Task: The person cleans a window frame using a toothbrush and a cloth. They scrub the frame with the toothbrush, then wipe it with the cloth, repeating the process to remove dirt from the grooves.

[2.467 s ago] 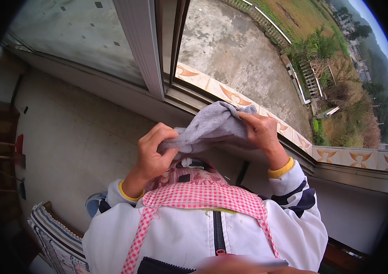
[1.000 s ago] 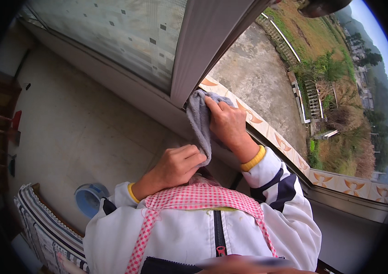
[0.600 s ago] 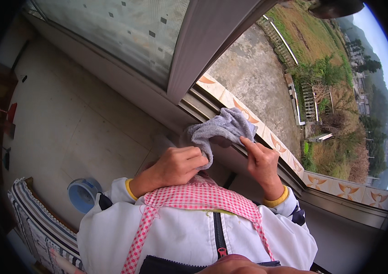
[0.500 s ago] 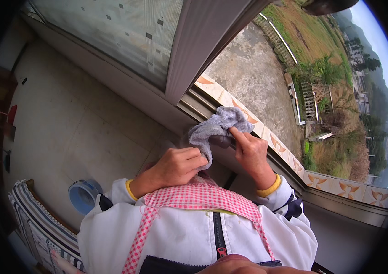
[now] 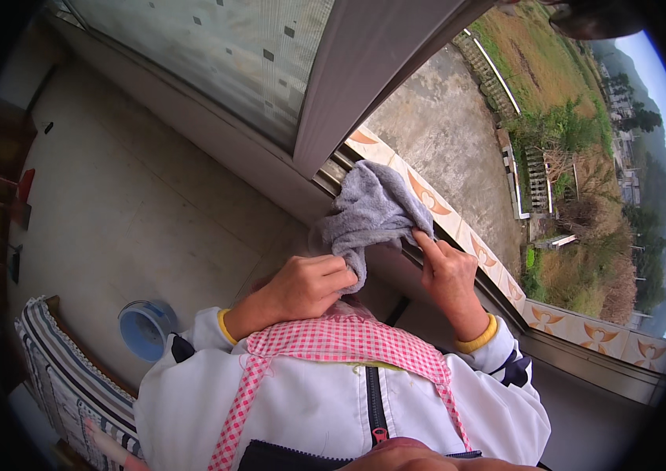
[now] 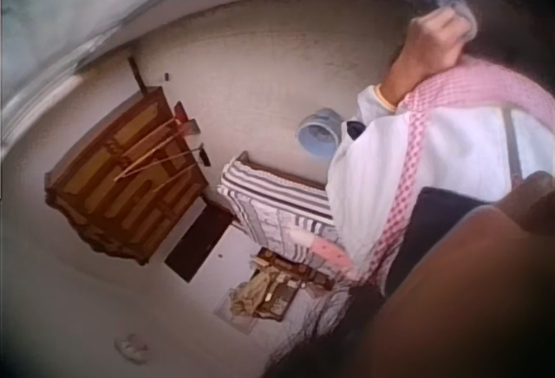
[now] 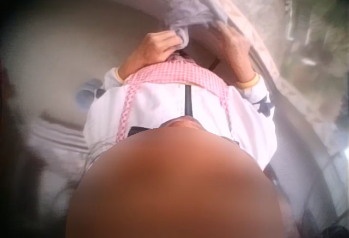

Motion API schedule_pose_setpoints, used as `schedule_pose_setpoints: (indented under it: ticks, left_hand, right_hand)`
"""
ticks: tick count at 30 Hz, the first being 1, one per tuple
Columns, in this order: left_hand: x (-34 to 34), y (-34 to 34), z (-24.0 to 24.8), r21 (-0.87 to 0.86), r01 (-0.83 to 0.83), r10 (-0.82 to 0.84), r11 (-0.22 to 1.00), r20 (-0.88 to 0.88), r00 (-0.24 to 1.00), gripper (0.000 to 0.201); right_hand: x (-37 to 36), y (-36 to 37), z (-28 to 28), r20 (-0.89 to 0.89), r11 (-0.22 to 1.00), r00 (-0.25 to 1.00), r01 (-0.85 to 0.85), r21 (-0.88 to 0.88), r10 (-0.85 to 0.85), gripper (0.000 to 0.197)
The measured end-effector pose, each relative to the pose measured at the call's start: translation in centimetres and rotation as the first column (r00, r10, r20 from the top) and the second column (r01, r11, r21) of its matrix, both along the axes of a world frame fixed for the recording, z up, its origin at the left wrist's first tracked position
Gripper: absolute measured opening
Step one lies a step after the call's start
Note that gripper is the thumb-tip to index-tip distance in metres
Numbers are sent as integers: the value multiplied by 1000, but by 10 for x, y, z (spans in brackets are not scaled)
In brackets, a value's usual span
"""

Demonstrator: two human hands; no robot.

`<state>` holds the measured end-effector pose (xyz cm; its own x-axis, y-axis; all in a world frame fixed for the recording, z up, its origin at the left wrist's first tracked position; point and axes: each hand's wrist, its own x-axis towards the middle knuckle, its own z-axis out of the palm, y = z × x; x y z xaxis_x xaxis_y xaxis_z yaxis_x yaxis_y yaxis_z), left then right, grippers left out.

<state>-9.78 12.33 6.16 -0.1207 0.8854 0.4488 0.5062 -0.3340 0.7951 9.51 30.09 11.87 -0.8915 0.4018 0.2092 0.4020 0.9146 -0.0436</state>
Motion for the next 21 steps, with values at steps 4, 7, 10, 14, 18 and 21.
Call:
schedule_pose_setpoints:
  ticks: [4,7,10,14,18,21]
  left_hand:
    - [3,4,0,3,3,-3,1000,-17,1000,17]
    - [0,3,2,3,-27,27,1000,-67,997,16]
    - [-5,1,5,2,-81,81,997,-27,996,17]
    - [-6,-2,3,6,-65,66,998,-23,998,19]
    - [-9,-2,7,34,-48,48,998,20,999,24]
    - [-16,-8,20,90,-9,-1,996,108,994,30]
  right_hand:
    - [-43,-4,-22,-93,999,995,-28,32,30,44]
    - [-118,-4,-48,-159,996,984,-84,-3,82,41]
    - [-124,-4,-33,-93,994,995,-42,-102,32,40]
    - [-56,7,25,28,941,1000,23,-338,-15,26]
    - [-13,21,69,20,751,997,65,-657,-68,25]
    - [10,29,98,-55,638,987,56,-768,-152,25]
